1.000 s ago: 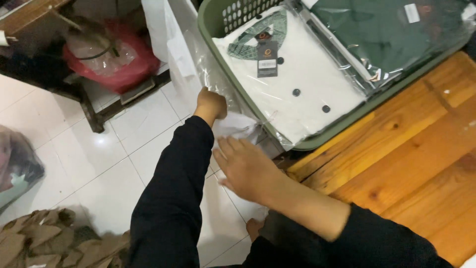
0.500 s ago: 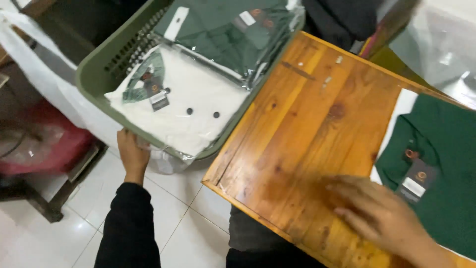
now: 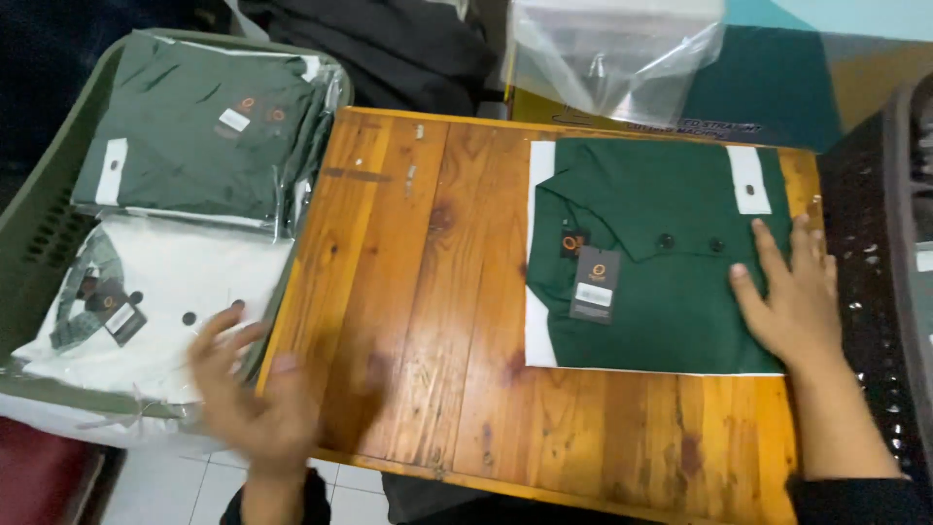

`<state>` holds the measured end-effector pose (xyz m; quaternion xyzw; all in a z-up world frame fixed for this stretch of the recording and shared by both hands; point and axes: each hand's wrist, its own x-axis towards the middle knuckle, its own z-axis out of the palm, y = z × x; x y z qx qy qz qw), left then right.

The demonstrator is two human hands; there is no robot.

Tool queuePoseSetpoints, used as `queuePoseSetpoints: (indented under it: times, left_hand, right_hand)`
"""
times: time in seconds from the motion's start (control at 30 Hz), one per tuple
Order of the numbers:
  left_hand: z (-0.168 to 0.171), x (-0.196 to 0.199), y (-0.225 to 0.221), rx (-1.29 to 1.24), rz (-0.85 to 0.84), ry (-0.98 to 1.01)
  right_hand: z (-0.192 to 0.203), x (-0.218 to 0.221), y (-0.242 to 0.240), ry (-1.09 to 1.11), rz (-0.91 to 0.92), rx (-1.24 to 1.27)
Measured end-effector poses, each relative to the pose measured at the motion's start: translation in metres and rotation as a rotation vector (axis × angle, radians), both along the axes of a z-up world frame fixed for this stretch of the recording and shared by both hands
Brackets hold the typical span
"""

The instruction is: Packaging folded shirts into plastic bags and sealing them for distribution.

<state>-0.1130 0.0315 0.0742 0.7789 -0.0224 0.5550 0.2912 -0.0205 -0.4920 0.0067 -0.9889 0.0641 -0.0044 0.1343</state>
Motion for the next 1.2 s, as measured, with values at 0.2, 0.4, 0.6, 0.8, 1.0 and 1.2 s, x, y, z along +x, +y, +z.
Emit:
queuePoseSetpoints:
  times: [0.2,0.4,0.6,0.8,1.0,1.2]
  left_hand:
    - [-0.038,0.089,-0.141,0.539,-0.800,0.519]
    - [-0.083,0.117,-0.162,0.663,-0.728,0.811]
    - [-0.080,0.079,-0.138,0.848,-0.644,0.836]
    - [-0.073,0.072,-0.112,0.226,-0.962,0.857]
    - [-0.075,0.131,-0.130,0.197,-0.645,0.873]
    - [-0.086,0.169,-0.165,0.271,-0.504,0.923]
  right_hand:
    - [-0.017,-0.011,0.004,-0.067,0.031,0.030]
    - [-0.021,-0.054,0.023,-0.089,-0.033,-0.014]
    - [-0.008,-0.103,0.034,0.099,-0.025,-0.032]
    - [-0.018,-0.122,0.025,0.067,0.047,-0.026]
    - [0.002,-0.081,0.009,-0.241,0.128,0.212]
    - [0.026,-0.022,0.034,0.029,0.056,0.116]
